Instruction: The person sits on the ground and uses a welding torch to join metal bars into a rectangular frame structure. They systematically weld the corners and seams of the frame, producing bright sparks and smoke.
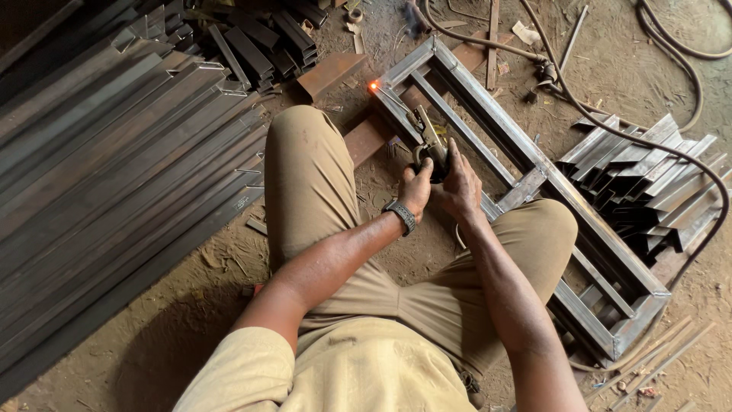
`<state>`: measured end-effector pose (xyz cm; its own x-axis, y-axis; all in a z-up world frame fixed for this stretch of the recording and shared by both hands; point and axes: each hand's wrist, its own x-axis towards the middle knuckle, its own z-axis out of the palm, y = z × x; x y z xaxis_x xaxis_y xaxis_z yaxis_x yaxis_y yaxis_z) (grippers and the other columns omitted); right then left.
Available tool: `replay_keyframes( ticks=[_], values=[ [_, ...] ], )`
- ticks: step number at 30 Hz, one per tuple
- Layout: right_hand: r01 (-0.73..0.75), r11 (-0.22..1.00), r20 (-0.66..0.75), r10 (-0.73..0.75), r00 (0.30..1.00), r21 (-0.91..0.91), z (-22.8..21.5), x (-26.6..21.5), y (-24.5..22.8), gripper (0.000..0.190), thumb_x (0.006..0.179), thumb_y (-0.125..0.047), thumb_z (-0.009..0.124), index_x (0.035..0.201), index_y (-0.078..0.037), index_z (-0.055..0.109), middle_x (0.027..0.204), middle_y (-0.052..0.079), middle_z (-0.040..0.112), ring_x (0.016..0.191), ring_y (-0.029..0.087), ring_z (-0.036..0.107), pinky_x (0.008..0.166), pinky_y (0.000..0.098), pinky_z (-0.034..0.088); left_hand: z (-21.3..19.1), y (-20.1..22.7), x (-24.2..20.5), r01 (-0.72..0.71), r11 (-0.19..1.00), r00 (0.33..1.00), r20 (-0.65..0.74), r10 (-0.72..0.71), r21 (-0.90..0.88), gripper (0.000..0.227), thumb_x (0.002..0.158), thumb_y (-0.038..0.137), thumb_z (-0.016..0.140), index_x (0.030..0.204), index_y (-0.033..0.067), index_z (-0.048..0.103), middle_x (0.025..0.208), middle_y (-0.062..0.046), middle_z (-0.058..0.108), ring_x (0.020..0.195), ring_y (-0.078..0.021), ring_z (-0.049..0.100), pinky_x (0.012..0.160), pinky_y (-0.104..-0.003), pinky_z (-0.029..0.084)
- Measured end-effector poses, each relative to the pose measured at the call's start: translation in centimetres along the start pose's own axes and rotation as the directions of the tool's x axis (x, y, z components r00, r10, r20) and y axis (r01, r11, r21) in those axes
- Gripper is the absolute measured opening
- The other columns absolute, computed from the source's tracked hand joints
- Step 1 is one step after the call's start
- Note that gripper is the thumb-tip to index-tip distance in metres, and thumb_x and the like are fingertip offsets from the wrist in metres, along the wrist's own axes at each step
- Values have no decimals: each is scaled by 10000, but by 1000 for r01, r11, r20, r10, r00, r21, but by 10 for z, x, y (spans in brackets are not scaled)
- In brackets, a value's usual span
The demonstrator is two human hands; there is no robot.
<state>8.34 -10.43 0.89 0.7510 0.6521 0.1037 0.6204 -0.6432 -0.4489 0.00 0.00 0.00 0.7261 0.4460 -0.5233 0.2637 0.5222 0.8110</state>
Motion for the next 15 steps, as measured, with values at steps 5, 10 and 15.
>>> replay_keyframes(
  ticks=[5, 10, 15],
  values=[
    [50, 999, -17, -49, 999, 6, -4, -2, -2, 1210, 612, -360, 909, 1599, -41, 286, 1214, 230, 642, 1063, 381, 672, 862, 481, 559, 1, -17, 15, -63, 996, 998, -16, 62, -60, 642, 995, 489, 543, 1401, -4, 473, 1340, -186, 605, 1236, -273, 575, 1057, -447, 459],
    [46, 999, -63, -47, 997, -14, -5, -4, -3, 1066, 729, -199, 822, 1653, -63, 308, 1264, 205, 660, 1068, 372, 683, 834, 464, 560, 6, -25, 20, -240, 969, 966, -111, 233, -61, 496, 982, 410, 619, 1233, -18, 624, 1161, -131, 705, 1046, -221, 644, 937, -415, 509],
    [8, 1000, -174, -13, 985, -26, -7, 0, 8, 1033, 814, -290, 882, 1616, -8, 295, 1234, 222, 649, 1028, 337, 689, 768, 419, 594, 9, -7, 15, -207, 976, 962, 167, 216, -66, 509, 1022, 366, 620, 1362, 5, 505, 1322, -134, 603, 1228, -237, 548, 1060, -461, 414]
  ],
)
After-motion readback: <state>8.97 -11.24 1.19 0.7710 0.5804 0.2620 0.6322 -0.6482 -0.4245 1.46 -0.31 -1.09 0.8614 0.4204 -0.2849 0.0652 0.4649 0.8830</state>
